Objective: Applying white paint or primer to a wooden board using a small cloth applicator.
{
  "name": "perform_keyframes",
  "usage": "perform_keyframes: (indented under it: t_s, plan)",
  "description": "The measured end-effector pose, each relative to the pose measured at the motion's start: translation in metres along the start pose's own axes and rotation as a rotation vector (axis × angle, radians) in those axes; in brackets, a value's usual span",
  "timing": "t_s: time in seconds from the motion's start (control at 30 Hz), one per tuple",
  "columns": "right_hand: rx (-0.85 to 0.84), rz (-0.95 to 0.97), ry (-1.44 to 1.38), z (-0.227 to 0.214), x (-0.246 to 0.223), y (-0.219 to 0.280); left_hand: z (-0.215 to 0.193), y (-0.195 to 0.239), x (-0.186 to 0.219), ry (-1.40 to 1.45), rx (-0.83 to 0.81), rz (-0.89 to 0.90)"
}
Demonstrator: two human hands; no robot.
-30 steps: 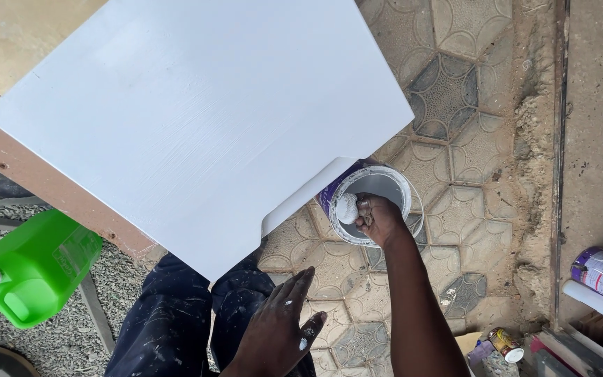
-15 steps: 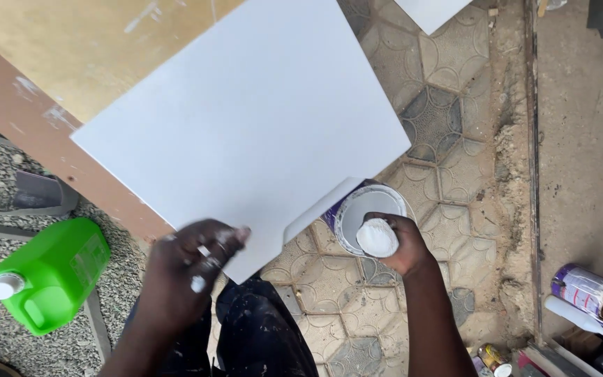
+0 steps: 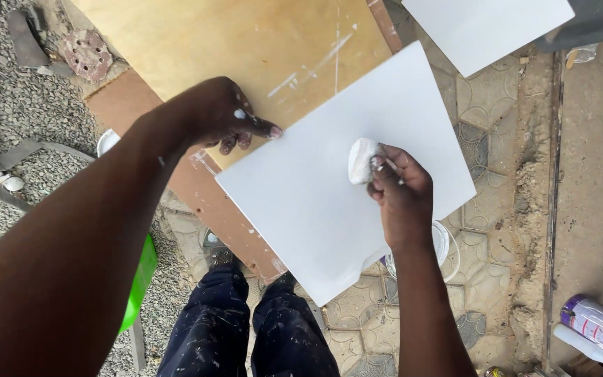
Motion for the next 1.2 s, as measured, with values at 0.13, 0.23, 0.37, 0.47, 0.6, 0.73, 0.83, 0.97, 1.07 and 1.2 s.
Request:
perform_keyframes:
  t_s: [0.13, 0.23, 0.37, 0.47, 0.6, 0.73, 0.83, 0.97, 1.07, 1.2]
  plan:
    - [-0.123, -0.573, 0.749, 0.033, -0.007, 0.005, -0.004, 0.003, 0.012, -0.053, -0.034, -0.016]
    - [-0.116, -0.871, 1.095, 0.032, 0.0, -0.003, -0.004, 0.006, 0.017, -0.169, 0.005, -0.099]
    - [-0.14, -0.8, 1.107, 0.047, -0.003, 0.02, -0.003, -0.008, 0.02, -0.215, 0.029, -0.136]
    - [-0.132, -0.803, 1.155, 0.036, -0.004, 0.003, 0.0, -0.004, 0.023, -0.194, 0.03, -0.16]
    - [-0.066, -0.848, 1.103, 0.022, -0.003, -0.003, -0.004, 0.002, 0.029, -0.154, 0.063, -0.175]
    - [-0.309, -0.914, 0.961, 0.063, 0.024, 0.063, -0.005, 0.005, 0.031, -0.164, 0.053, -0.178]
    - [-0.374, -0.901, 1.202, 0.013, 0.02, -0.006, -0.008, 0.007, 0.033, -0.186, 0.054, -0.185]
    - [0.009, -0.672, 1.098, -0.082, -0.027, -0.116, -0.007, 0.01, 0.034, -0.188, 0.04, -0.207]
    - [0.03, -0.572, 0.979, -0.063, -0.036, -0.112, -0.01, 0.006, 0.033, -0.176, 0.071, -0.19]
    - [-0.135, -0.63, 1.003, 0.042, 0.0, 0.018, -0.006, 0.007, 0.028, -0.167, 0.075, -0.162]
Point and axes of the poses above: each hand's wrist, its own y-axis away from the middle knuckle, its own z-axis out of the palm, x = y × z, the point moved 1 cm from there along -y, towards the middle knuckle, and after that the axes turned 12 degrees about -z, right-handed, at the moved point
